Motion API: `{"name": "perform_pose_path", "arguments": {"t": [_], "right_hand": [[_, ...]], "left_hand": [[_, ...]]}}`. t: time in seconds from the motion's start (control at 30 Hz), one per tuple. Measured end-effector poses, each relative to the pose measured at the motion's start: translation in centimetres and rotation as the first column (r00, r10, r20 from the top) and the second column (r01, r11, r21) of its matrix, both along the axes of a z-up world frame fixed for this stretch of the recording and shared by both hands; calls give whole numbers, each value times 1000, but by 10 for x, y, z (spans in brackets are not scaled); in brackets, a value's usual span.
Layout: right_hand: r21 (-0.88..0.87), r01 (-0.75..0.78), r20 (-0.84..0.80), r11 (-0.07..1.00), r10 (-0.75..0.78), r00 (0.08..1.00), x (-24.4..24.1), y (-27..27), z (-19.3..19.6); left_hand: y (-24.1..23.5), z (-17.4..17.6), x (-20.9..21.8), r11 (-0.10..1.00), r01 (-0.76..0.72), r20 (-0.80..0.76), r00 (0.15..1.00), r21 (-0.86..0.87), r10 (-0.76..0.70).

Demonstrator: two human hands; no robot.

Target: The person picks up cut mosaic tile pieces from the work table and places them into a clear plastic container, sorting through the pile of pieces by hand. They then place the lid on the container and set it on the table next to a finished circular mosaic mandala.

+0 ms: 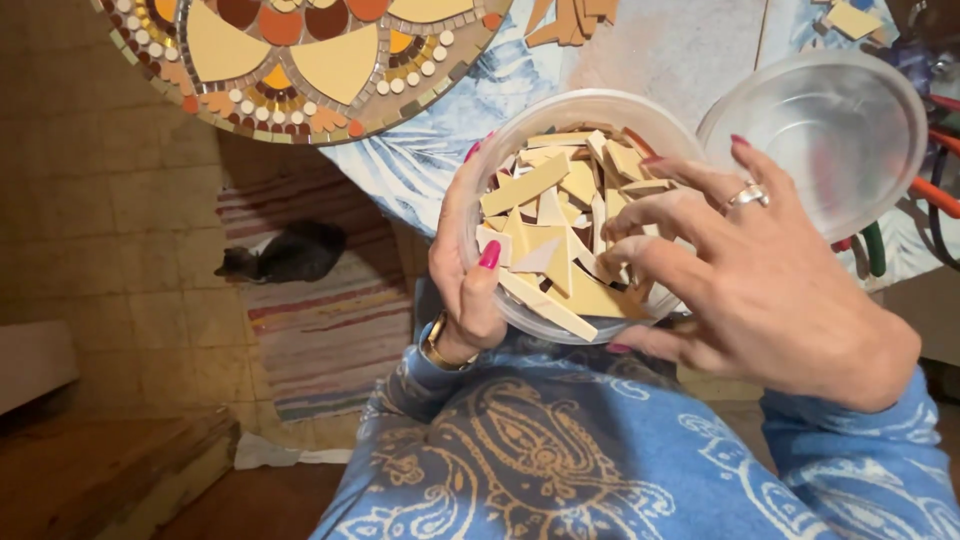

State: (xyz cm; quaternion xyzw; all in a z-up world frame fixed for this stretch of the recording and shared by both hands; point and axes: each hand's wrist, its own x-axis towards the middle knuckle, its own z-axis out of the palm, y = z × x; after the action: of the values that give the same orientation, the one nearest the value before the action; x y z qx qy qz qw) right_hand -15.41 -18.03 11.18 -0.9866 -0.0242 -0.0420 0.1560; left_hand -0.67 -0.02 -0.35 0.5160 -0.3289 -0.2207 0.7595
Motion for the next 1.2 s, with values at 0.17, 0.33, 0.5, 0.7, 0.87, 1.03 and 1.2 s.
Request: {"name": "perform_pose_path", "arguments": {"t": [0.17, 0.33, 0.5, 0.7, 0.87, 1.03, 1.2], "right_hand": [[34, -7, -67, 999, 9, 998, 5, -4, -8], [132, -53, 80, 990, 42, 996, 6, -10, -22], [-22, 9, 170, 1000, -5, 985, 16, -13, -26], [-48, 125, 322, 991, -103, 941, 27, -17, -35], [-30, 132, 399, 991, -109, 910, 34, -18, -27], [72, 28, 335, 997, -51, 941, 15, -30, -13], [-4, 37, 108, 999, -37, 993, 9, -29, -13]], "left_hand": [[-1, 2, -1, 1000, 1, 27, 1000, -23, 0], [-8, 10, 0, 1000, 27, -36, 999, 8, -27], [-7, 12, 2, 999, 5, 20, 1000, 36, -6], [-7, 12, 3, 996, -16, 95, 995, 83, 8], [-6, 19, 3, 992, -31, 150, 989, 118, 13], [-7, 12, 4, 996, -6, 112, 994, 91, -5], [-11, 16, 3, 994, -21, 83, 996, 106, 13]]}}
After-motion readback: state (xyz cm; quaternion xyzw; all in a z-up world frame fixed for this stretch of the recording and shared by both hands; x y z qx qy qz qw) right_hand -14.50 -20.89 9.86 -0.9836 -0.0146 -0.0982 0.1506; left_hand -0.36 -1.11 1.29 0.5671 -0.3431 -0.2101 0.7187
